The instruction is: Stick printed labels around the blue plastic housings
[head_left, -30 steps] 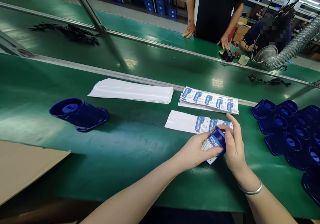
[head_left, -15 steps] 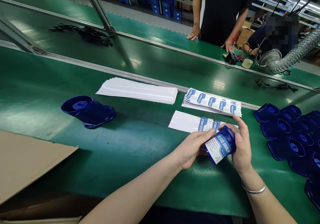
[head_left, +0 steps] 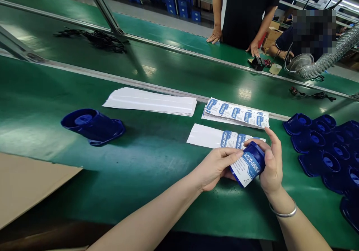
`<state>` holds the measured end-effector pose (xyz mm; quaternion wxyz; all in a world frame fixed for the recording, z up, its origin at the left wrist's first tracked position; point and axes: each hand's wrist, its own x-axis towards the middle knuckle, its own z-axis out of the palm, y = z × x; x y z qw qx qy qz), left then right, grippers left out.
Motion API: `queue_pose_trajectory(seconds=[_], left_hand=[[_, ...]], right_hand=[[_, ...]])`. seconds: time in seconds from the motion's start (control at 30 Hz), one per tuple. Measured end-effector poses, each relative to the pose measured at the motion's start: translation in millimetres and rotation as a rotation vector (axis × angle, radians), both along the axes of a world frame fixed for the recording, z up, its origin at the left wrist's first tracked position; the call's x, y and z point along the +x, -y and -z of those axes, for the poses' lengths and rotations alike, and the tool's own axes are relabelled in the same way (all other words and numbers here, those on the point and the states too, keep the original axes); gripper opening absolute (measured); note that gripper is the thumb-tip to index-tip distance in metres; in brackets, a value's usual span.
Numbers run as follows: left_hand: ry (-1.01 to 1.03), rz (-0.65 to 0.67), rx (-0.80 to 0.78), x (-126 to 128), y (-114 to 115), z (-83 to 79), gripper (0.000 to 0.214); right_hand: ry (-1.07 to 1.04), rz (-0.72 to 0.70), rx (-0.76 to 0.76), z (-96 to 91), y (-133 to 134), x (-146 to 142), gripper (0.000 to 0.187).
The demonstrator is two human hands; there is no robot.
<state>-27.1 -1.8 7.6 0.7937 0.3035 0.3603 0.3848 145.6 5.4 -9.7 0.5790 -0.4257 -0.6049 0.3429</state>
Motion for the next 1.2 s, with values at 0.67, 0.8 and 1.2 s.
queue_pose_trajectory(seconds=[0.67, 0.8, 1.2], left_hand=[[-0.639, -0.025, 0.533, 10.1, 10.6, -9.3, 0.05], [-0.414, -0.002, 0.361, 6.9, 6.9, -7.2, 0.055], [0.097, -0.017, -0.124, 2.1, -1.5, 2.9, 0.034]], right_hand=[[0.165, 0.027, 0.018, 0.7, -3.0, -3.3, 0.055], [0.099, 0.014, -0.023, 1.8, -5.2, -0.8, 0.056], [-0.027, -0.043, 0.054, -5.8, -6.2, -2.4, 0.057]])
